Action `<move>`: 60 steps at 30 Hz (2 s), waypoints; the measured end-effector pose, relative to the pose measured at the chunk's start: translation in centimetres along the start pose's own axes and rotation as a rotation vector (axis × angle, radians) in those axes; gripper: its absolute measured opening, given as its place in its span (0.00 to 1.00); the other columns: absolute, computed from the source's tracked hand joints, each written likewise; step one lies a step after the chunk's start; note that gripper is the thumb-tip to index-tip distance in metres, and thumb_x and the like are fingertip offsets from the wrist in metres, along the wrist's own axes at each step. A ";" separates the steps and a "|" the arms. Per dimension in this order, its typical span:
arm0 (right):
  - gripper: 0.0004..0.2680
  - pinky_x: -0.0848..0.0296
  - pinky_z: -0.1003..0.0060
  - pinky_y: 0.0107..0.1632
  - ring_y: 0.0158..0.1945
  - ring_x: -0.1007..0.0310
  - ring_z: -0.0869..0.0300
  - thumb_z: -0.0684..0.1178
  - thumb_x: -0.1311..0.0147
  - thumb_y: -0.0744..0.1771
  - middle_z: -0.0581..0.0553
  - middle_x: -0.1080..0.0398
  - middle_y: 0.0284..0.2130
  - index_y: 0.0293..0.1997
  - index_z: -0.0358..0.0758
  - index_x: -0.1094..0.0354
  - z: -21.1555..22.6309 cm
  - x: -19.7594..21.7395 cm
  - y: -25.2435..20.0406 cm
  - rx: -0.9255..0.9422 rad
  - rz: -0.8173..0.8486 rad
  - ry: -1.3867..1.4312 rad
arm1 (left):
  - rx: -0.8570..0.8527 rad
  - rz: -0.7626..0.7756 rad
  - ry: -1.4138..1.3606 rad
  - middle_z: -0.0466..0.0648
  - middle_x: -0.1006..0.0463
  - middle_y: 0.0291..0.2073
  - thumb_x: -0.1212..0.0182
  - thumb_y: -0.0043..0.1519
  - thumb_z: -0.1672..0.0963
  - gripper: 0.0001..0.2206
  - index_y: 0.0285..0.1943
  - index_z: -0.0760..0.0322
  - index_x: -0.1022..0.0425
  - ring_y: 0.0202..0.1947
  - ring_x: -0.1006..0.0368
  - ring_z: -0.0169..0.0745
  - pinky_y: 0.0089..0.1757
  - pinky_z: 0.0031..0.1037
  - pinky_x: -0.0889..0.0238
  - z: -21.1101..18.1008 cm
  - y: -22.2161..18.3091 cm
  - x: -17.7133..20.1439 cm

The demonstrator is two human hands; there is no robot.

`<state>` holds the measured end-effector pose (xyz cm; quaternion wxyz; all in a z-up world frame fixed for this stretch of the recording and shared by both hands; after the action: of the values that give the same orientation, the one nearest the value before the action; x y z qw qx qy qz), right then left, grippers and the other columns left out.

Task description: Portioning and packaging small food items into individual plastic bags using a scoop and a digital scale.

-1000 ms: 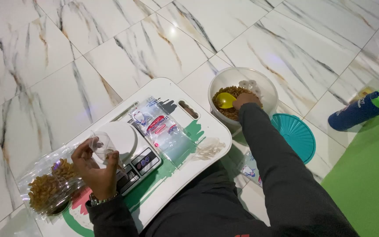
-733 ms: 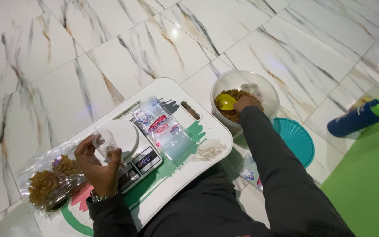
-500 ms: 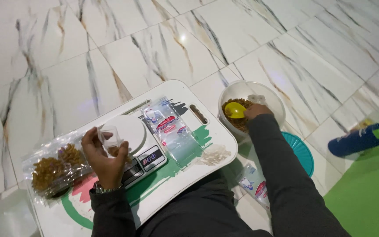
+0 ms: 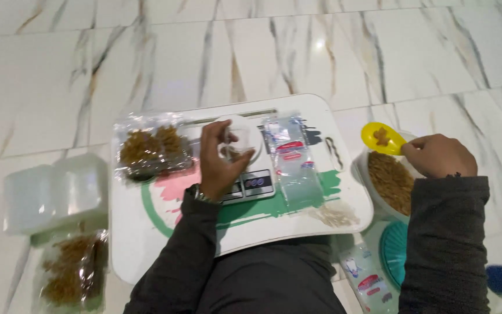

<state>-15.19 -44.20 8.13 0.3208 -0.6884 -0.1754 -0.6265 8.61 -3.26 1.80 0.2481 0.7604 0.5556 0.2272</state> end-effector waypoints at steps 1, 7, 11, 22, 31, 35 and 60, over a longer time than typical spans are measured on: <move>0.22 0.27 0.36 0.55 0.57 0.24 0.30 0.59 0.54 0.67 0.27 0.20 0.50 0.62 0.39 0.22 2.8 1.0 -1.0 0.016 0.002 -0.005 | 0.004 -0.013 0.011 0.57 0.34 0.53 0.21 0.51 0.58 0.34 0.66 0.71 0.33 0.40 0.24 0.50 0.42 0.37 0.26 -0.4 0.1 0.2; 0.20 0.27 0.36 0.55 0.53 0.22 0.31 0.61 0.55 0.71 0.30 0.19 0.43 0.59 0.39 0.22 16.1 4.1 -3.9 0.224 -0.021 -0.027 | 0.085 0.019 -0.039 0.57 0.33 0.52 0.18 0.49 0.59 0.35 0.66 0.69 0.32 0.42 0.24 0.49 0.39 0.37 0.23 -1.4 0.1 -0.2; 0.19 0.25 0.40 0.51 0.49 0.21 0.34 0.64 0.57 0.70 0.36 0.19 0.39 0.55 0.48 0.21 22.4 5.1 -5.7 0.358 -0.111 -0.074 | 0.102 0.053 0.037 0.57 0.33 0.53 0.18 0.50 0.56 0.36 0.68 0.66 0.33 0.44 0.25 0.52 0.43 0.38 0.24 -1.8 -0.1 -0.7; 0.12 0.23 0.55 0.38 0.33 0.21 0.46 0.53 0.37 0.69 0.37 0.24 0.33 0.55 0.38 0.22 28.7 7.8 -13.1 0.734 -0.620 0.118 | 0.172 0.032 0.083 0.61 0.34 0.55 0.18 0.52 0.54 0.37 0.69 0.65 0.35 0.45 0.25 0.55 0.43 0.42 0.22 -1.0 -0.1 -0.4; 0.15 0.21 0.54 0.45 0.39 0.20 0.42 0.42 0.31 0.62 0.35 0.23 0.39 0.52 0.34 0.24 29.6 -0.2 -9.3 0.775 -0.153 0.446 | -0.103 0.109 0.282 0.51 0.22 0.47 0.26 0.53 0.50 0.21 0.50 0.64 0.23 0.48 0.30 0.50 0.46 0.36 0.33 -4.9 1.2 -0.5; 0.11 0.21 0.52 0.43 0.31 0.21 0.44 0.41 0.33 0.65 0.33 0.24 0.37 0.50 0.32 0.25 27.5 0.1 -7.6 0.739 -0.140 0.737 | 0.435 0.353 -0.223 0.60 0.22 0.49 0.21 0.53 0.55 0.37 0.70 0.59 0.39 0.43 0.19 0.56 0.46 0.43 0.24 1.3 -1.1 -2.1; 0.10 0.24 0.58 0.46 0.37 0.21 0.50 0.44 0.38 0.68 0.37 0.22 0.40 0.54 0.36 0.26 25.9 -11.4 -0.5 0.330 0.105 0.875 | 0.381 -0.575 0.063 0.47 0.28 0.36 0.46 0.70 0.51 0.11 0.51 0.60 0.26 0.38 0.32 0.33 0.40 0.29 0.37 2.7 0.1 8.7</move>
<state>2.14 -24.86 -3.06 0.5011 -0.3073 -0.0858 -0.8044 12.76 4.73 0.39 0.1380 0.5981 0.7869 0.0636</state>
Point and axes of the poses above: each hand's wrist, its own y-axis towards the middle knuckle, its own x-axis out of the back of the hand, z = x × y, the point moved 9 cm from there along y, towards the middle knuckle
